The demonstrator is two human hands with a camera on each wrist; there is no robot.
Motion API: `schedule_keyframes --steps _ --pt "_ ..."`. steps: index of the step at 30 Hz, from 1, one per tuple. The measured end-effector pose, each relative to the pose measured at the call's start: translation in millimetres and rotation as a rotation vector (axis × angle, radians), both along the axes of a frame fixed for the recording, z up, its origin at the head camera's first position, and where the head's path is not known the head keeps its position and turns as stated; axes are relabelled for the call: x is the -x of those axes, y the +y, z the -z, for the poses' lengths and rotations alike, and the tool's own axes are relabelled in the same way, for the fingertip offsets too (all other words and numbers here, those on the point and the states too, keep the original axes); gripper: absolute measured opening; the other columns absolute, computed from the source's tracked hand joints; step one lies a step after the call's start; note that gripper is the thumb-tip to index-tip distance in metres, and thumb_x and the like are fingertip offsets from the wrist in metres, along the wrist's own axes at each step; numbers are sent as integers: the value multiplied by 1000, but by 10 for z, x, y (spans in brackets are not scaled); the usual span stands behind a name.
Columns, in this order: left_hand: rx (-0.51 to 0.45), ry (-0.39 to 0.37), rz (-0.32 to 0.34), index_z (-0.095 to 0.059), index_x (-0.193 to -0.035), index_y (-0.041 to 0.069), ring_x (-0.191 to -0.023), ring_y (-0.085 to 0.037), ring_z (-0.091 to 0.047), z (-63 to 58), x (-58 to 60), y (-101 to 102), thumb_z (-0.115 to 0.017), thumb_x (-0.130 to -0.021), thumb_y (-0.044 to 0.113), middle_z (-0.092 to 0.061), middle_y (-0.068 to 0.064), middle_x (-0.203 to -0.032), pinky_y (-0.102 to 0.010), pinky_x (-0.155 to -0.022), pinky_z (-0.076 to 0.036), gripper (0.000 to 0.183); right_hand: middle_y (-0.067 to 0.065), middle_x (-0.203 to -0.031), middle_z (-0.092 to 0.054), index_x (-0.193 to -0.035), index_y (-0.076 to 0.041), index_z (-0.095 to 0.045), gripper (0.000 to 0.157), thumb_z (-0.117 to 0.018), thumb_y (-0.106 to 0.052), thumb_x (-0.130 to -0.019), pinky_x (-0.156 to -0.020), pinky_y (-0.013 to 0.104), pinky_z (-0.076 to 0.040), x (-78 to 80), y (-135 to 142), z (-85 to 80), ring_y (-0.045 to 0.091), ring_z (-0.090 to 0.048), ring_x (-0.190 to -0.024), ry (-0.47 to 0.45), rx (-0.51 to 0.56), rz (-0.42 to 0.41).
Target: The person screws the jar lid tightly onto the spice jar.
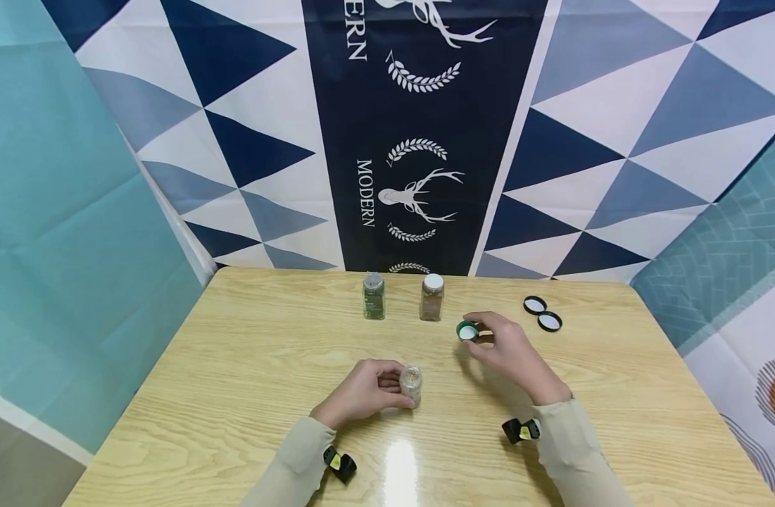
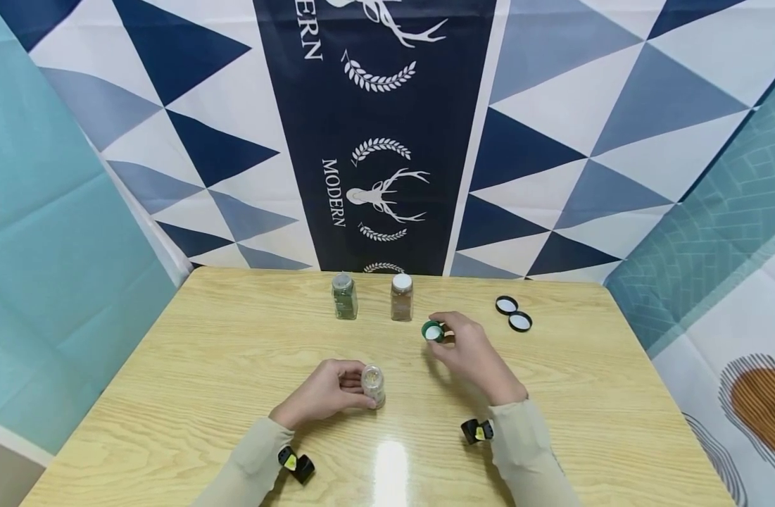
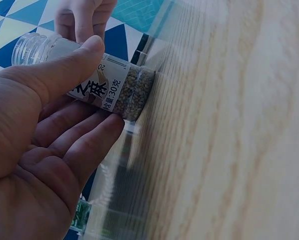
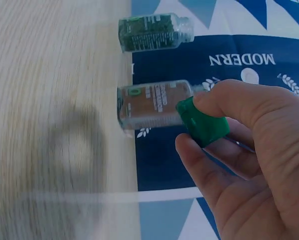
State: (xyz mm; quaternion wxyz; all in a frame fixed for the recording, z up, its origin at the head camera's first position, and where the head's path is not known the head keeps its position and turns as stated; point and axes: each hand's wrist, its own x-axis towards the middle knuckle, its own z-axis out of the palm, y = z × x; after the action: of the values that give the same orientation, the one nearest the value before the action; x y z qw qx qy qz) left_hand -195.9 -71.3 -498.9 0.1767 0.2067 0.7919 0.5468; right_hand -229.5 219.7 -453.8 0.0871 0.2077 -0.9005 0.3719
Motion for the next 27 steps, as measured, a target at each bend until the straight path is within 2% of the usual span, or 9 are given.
schedule_keyframes --steps 10,18,27 --pt "-18 -5 1 -74 -118 11 -103 -10 -72 -2 -5 -5 -89 -82 16 -75 -1 -110 -20 -91 -59 39 15 -109 -71 -123 4 -66 39 -79 4 -86 -84 34 -64 -38 -116 28 28 -72 -95 -35 64 -67" --pt "-22 9 4 -74 -118 8 -105 -14 -73 1 7 7 -88 -83 15 -75 -6 -112 -21 -91 -59 39 14 -109 -73 -124 3 -65 43 -81 5 -84 -83 31 -64 -66 -177 -37 29 -72 -98 -37 93 -92" --pt "-38 42 15 -74 -116 8 -103 -12 -73 12 15 19 -87 -84 15 -75 -4 -110 -21 -90 -59 36 13 -112 -73 -118 0 -69 36 -80 4 -85 -84 33 -64 -128 -209 -120 26 -73 -95 -31 81 -143"
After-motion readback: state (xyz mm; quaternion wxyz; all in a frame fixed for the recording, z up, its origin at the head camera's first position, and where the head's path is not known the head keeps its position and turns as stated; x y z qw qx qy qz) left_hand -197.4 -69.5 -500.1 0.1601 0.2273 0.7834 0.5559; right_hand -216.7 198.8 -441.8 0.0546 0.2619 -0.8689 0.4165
